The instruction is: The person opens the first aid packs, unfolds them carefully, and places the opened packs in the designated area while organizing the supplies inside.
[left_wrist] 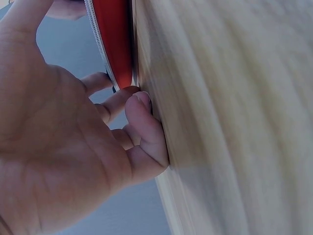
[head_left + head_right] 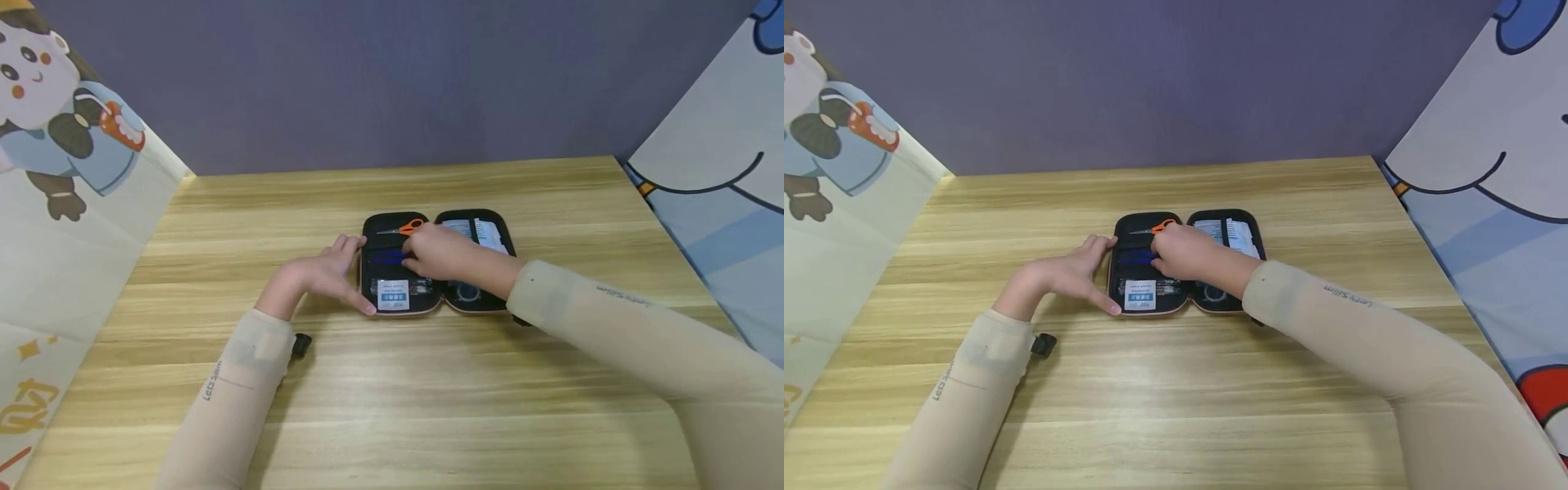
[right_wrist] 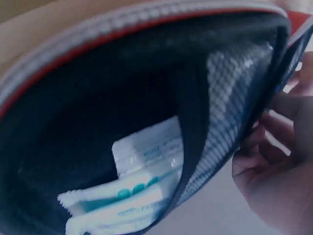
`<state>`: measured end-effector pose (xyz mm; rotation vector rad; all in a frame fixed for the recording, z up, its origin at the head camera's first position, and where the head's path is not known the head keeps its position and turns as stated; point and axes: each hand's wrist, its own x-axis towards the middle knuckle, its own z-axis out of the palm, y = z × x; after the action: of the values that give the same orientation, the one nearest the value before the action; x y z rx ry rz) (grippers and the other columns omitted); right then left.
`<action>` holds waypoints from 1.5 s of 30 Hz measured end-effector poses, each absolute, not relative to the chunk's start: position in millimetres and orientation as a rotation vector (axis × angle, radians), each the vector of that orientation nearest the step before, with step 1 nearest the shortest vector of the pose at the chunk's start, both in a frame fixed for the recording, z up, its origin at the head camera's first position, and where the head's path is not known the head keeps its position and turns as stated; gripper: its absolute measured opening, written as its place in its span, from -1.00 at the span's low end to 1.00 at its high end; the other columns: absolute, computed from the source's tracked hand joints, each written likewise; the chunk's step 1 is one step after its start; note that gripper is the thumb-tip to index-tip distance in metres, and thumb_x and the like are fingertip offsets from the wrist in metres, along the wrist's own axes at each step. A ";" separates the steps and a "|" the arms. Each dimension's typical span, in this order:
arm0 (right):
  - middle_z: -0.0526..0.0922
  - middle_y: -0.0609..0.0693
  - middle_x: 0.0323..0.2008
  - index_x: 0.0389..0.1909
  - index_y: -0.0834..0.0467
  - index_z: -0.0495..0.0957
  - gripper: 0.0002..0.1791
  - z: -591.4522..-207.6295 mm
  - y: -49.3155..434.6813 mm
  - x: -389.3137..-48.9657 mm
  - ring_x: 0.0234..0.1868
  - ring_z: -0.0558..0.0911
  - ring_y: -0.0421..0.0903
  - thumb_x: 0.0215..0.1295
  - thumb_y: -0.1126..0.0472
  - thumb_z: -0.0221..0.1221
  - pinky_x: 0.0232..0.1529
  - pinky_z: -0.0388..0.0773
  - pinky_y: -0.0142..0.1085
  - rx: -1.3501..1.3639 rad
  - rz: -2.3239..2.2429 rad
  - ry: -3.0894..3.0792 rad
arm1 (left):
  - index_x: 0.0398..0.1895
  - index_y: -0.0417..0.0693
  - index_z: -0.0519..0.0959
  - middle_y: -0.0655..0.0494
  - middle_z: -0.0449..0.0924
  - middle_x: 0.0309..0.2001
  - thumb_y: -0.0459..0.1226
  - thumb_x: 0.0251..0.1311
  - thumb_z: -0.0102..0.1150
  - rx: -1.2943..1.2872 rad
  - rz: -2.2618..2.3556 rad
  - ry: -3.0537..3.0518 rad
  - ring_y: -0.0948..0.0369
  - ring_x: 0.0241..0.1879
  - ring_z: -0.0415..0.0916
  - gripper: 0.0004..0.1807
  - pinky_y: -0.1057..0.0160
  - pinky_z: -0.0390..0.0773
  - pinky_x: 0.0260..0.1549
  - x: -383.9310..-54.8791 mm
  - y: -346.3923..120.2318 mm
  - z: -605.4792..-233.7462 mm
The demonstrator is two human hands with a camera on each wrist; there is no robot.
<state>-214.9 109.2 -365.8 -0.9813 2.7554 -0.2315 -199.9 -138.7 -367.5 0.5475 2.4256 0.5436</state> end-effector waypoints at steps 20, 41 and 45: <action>0.77 0.04 -0.26 0.01 0.12 0.73 -0.59 -366.8 103.9 -231.2 -0.34 0.73 -0.03 0.52 -0.15 0.25 -0.34 0.76 -0.03 -0.655 0.110 2.972 | 0.76 0.05 -0.26 -0.12 -0.10 0.68 0.30 -0.18 0.66 0.535 0.537 2.432 -0.27 0.67 -0.05 0.61 -0.37 0.17 0.59 -198.8 -137.4 -365.3; 0.72 0.07 -0.33 -0.29 0.14 0.71 -0.61 -368.3 108.6 -241.1 -0.41 0.66 -0.03 0.64 0.00 0.05 -0.35 0.71 -0.06 -0.692 0.168 2.872 | 0.76 0.02 -0.30 -0.14 -0.17 0.70 0.31 -0.16 0.64 0.546 0.521 2.427 -0.30 0.68 -0.14 0.62 -0.38 0.14 0.60 -198.9 -139.6 -366.0; 0.70 0.07 -0.31 -0.21 0.13 0.68 -0.58 -366.0 107.0 -246.3 -0.42 0.67 -0.03 0.65 -0.10 0.05 -0.39 0.66 -0.10 -0.617 0.129 2.858 | 0.76 0.03 -0.30 -0.15 -0.20 0.71 0.31 -0.16 0.65 0.541 0.525 2.425 -0.31 0.69 -0.17 0.62 -0.39 0.12 0.60 -198.6 -139.0 -365.9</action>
<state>-246.3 107.0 -366.0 -0.6166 2.8583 0.1288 -198.6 -139.0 -365.9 0.5408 2.4254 0.5251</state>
